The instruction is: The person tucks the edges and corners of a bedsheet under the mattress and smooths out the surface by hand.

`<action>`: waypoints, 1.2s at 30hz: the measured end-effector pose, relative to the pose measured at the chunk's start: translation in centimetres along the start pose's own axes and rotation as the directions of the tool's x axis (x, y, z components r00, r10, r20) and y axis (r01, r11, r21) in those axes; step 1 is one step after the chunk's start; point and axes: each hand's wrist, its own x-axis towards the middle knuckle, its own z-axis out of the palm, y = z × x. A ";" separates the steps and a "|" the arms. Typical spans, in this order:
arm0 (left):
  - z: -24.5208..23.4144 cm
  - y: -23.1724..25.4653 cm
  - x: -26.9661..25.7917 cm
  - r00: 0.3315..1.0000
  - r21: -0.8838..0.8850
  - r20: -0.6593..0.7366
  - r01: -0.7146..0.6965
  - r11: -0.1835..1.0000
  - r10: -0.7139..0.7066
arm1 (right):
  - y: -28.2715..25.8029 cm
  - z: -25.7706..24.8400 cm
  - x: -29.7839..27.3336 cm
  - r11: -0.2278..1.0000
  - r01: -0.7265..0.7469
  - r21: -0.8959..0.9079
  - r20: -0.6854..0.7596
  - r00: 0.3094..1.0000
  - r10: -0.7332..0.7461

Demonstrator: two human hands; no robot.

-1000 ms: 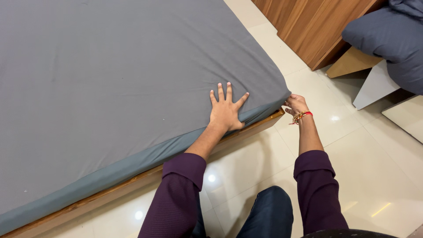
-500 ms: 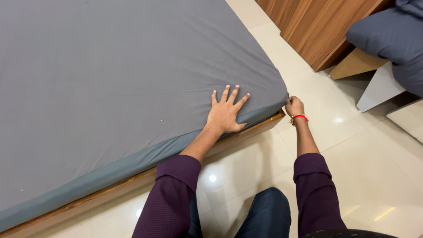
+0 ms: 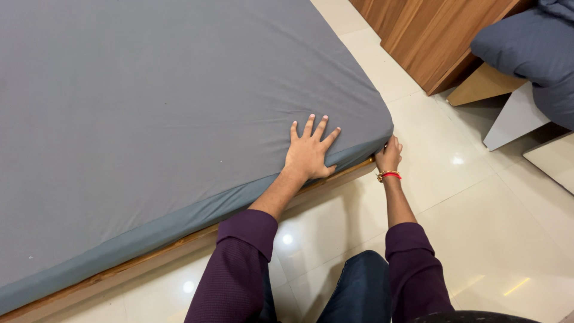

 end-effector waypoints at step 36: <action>0.0 -0.1 0.0 1.000 -0.006 -0.019 0.004 1.000 -0.004 | -0.8 -2.3 0.5 0.977 -0.010 -0.215 0.102 0.994 0.032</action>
